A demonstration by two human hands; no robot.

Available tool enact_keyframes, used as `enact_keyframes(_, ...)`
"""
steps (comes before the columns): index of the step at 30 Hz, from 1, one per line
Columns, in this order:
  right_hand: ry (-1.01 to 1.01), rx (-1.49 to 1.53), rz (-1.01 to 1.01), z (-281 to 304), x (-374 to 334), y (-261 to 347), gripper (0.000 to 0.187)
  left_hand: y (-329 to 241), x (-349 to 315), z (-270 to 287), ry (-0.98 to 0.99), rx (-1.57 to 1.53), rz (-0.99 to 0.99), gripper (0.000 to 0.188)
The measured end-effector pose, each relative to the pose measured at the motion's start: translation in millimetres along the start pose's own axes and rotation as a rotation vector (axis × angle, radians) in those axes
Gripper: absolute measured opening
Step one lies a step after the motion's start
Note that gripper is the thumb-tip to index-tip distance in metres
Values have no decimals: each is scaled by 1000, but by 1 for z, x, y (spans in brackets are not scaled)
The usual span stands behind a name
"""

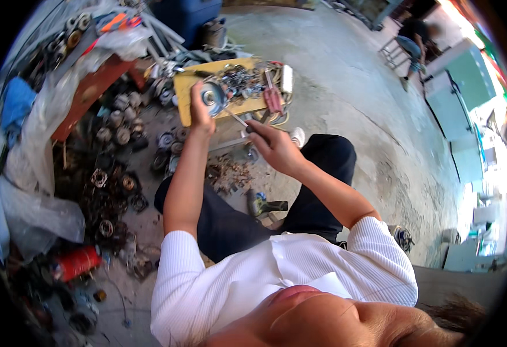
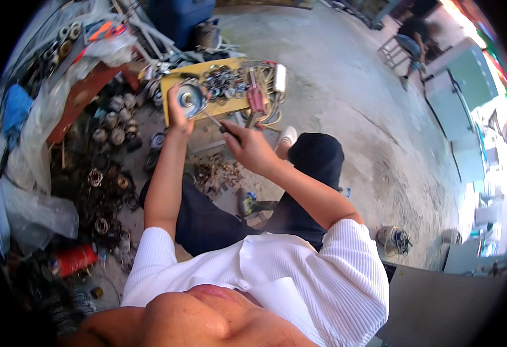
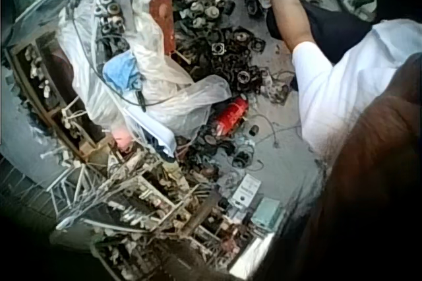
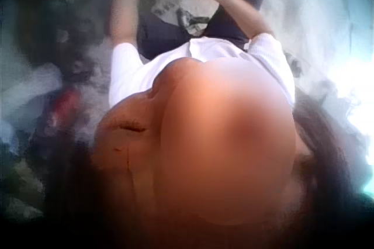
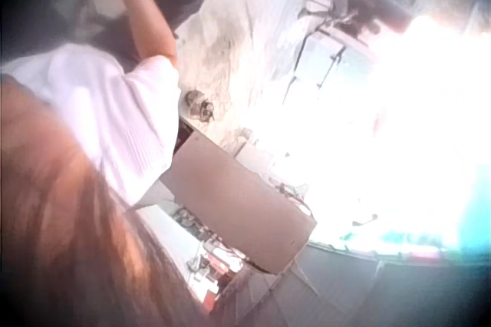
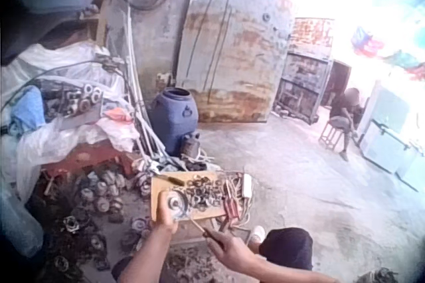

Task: The person disassembles a small electrical motor by hand. They hold the motor housing, remove the end bell, and use a screwdriver to pry internal components like the stator and rotor apart, eventually setting the separated pieces on a table littered with other motor parts.

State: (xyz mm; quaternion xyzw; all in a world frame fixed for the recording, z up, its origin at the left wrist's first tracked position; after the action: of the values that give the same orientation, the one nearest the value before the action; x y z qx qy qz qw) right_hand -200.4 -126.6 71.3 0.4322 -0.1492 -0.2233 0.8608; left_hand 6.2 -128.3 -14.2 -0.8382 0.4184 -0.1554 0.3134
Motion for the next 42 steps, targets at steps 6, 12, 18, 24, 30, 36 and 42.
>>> enact_keyframes(6, 18, -11, -56, -17, 1, -9, 38, -17, -12, 3, -40, 4, -36, 49)
enact_keyframes(12, -10, -10, -61, -23, 1, -22, 39, -12, -8, 5, -61, -48, 3, 51)
enact_keyframes(18, -79, 12, 153, -31, 6, -27, 40, 37, -13, -8, 79, -347, 376, 72)
enact_keyframes(24, -99, 87, 37, -25, 24, -44, 40, 11, -13, 3, -114, -269, 232, 103)
enact_keyframes(30, -14, 432, -197, -10, 18, -42, 42, -12, -16, 15, -122, -287, 176, 105)
enact_keyframes(36, 74, 366, -228, 5, 8, -32, 47, -19, -15, 9, -14, -286, 186, 87)
enact_keyframes(42, 137, 303, -201, 9, 4, -13, 44, -18, -18, -3, 95, -342, 232, 74)
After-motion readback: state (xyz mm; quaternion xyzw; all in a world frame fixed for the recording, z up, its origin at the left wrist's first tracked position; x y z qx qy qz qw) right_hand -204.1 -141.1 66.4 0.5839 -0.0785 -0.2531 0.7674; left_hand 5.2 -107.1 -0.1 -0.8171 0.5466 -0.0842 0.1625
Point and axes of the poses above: each hand's wrist, its own x-axis towards the middle knuckle, its own z-axis out of the back of the hand, y = z × x, the point moved 9 cm from there along x, towards the middle knuckle, and after that the axes turned 2 degrees about y, right-handed, at the moved point
